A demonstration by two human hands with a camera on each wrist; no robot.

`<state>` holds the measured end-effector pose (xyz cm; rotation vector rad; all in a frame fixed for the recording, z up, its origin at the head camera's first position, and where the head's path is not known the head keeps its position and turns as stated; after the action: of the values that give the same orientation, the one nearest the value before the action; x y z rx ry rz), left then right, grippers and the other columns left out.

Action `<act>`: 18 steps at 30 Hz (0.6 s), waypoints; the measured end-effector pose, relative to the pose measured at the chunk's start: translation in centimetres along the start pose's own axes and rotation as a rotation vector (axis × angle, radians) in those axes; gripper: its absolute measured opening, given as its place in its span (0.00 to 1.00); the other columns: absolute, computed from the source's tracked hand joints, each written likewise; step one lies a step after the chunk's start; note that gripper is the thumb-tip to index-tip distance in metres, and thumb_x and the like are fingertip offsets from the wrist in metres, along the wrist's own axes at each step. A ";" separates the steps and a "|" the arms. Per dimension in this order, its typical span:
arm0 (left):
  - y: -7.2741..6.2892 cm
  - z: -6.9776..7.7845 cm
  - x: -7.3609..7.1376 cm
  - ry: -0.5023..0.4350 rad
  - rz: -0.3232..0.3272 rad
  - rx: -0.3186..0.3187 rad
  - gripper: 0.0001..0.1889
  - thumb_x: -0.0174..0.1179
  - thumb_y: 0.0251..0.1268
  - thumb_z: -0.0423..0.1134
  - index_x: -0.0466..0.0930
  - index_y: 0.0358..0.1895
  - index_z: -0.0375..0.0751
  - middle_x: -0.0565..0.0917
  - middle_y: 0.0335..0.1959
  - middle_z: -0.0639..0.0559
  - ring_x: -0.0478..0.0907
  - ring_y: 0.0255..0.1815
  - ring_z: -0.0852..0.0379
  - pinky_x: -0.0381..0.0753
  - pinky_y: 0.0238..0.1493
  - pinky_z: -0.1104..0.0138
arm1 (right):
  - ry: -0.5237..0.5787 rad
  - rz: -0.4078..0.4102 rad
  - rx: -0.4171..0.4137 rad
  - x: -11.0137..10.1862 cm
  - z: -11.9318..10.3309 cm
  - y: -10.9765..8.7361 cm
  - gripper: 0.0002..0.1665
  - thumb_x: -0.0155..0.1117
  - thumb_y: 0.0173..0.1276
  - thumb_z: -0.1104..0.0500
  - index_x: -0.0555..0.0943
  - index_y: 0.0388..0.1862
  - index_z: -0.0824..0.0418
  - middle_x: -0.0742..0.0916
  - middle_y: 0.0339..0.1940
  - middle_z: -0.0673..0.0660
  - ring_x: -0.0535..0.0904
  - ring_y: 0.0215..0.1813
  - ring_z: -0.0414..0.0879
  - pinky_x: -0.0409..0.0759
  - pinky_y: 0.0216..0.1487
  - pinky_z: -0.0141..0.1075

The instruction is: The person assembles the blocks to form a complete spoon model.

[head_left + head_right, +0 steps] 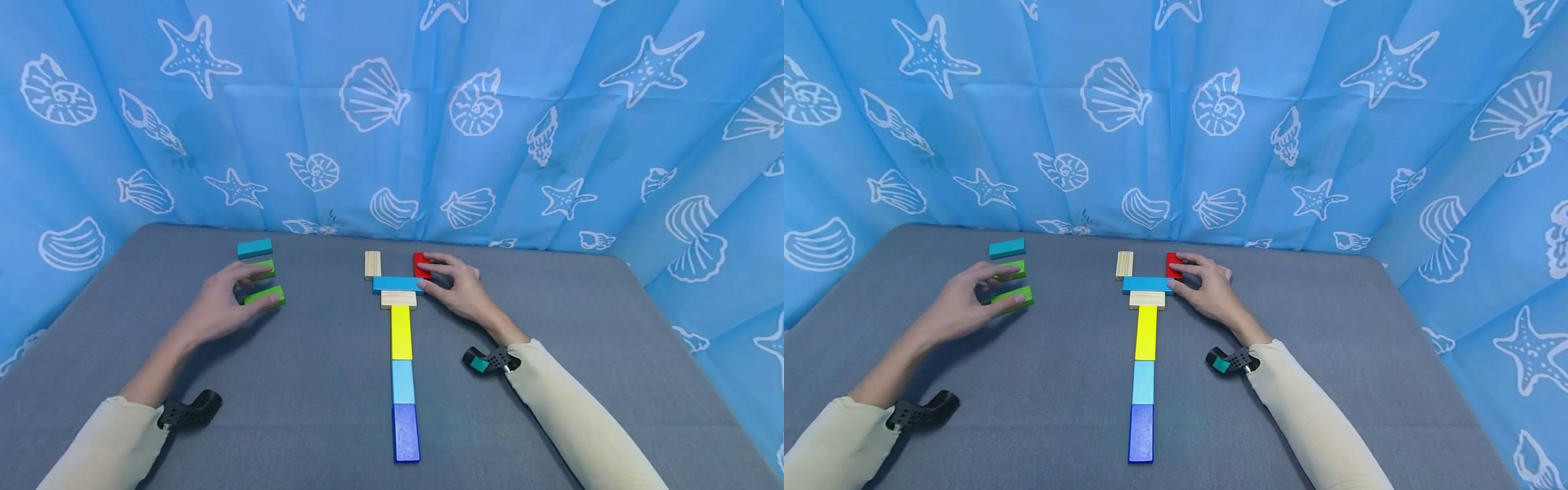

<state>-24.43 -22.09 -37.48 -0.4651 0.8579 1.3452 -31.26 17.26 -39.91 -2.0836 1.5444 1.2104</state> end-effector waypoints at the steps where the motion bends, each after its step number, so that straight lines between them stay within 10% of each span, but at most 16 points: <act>1: -0.1 -0.3 -0.1 -0.006 -0.003 -0.003 0.31 0.67 0.68 0.52 0.76 0.67 0.37 0.77 0.61 0.37 0.75 0.57 0.37 0.76 0.52 0.42 | 0.000 0.000 0.000 0.0 0.0 0.0 0.28 0.70 0.70 0.54 0.80 0.67 0.61 0.74 0.73 0.61 0.65 0.74 0.60 0.50 0.67 0.63; 18: -0.6 -2.8 -0.7 0.027 -0.075 0.002 0.29 0.72 0.62 0.51 0.82 0.61 0.37 0.81 0.53 0.39 0.76 0.53 0.41 0.74 0.51 0.44 | 0.005 0.000 -0.011 0.0 0.1 0.1 0.28 0.70 0.70 0.53 0.80 0.66 0.61 0.75 0.73 0.62 0.66 0.74 0.60 0.51 0.67 0.64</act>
<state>-24.55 -24.70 -38.80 -0.5105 0.8558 1.2721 -31.36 17.31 -39.99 -2.0949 1.5429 1.2180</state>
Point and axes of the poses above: each hand's wrist, its own y-axis towards the middle knuckle, its own x-axis out of the palm, z = x × y, the point moved 5 cm from there along y, towards the middle knuckle
